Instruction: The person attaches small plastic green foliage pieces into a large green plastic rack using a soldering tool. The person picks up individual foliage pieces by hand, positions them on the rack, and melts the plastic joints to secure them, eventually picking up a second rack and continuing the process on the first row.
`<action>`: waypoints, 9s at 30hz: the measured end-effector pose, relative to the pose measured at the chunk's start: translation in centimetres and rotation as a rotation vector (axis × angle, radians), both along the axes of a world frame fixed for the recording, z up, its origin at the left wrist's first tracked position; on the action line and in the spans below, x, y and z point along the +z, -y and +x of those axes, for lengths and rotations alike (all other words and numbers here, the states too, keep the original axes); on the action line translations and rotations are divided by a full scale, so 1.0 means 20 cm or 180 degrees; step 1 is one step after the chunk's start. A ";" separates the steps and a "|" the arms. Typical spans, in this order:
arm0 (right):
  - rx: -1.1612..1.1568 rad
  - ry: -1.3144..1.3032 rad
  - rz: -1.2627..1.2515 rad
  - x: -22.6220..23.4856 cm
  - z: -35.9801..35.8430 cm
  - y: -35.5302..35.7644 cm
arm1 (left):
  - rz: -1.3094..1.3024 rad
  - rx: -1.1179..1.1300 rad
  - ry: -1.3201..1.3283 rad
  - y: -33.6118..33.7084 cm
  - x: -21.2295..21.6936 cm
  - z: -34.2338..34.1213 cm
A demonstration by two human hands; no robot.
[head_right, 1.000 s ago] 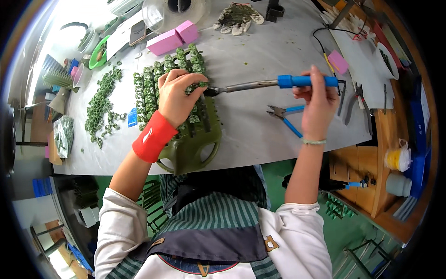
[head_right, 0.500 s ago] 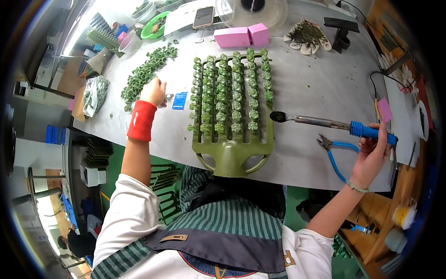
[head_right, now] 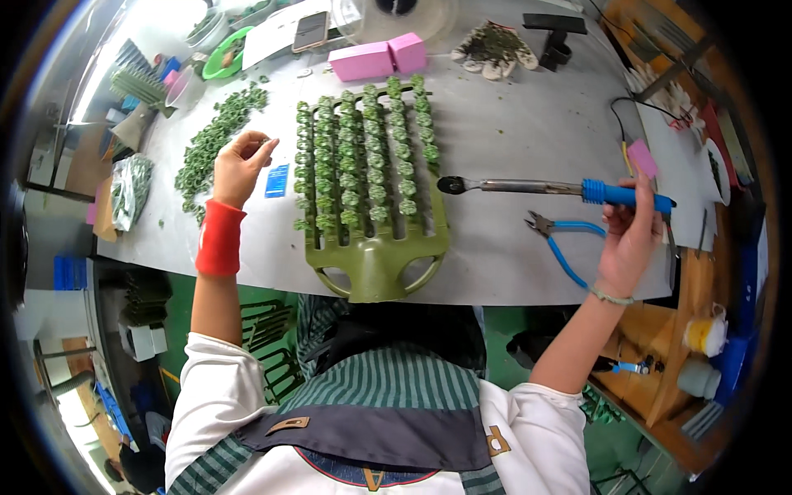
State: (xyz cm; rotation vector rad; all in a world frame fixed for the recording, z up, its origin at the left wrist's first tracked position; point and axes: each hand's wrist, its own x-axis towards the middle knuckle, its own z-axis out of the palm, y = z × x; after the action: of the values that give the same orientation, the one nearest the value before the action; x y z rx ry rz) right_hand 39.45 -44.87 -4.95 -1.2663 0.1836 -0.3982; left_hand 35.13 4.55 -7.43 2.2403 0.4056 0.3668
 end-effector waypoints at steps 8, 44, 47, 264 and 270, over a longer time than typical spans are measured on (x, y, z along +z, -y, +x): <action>-0.0153 0.0161 0.0119 0.05 -0.03 -0.04 | -0.1808 -0.0987 -0.0068 0.25 0.20 -0.01; 0.0055 0.0019 0.0126 -0.08 0.03 -0.08 | 0.1543 -0.1534 0.0885 0.98 -0.02 0.13; 0.0016 0.0095 -0.0011 -0.04 0.02 -0.06 | 0.1599 -0.1462 0.0812 0.92 -0.02 0.10; -0.1204 -0.4784 -0.1757 -1.63 -2.54 0.84 | -0.1166 -0.4727 -0.2005 1.67 -0.20 -0.21; -0.1404 -0.5600 -0.1131 -2.21 -2.57 0.91 | -0.1087 -0.4080 -0.2329 1.67 -0.19 -0.17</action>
State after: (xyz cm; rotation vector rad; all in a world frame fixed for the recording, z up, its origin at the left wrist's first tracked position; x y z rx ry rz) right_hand -12.04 -63.11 -49.24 -1.6008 1.9553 0.4614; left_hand 31.70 -28.76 -11.23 1.7794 -0.5955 -1.1053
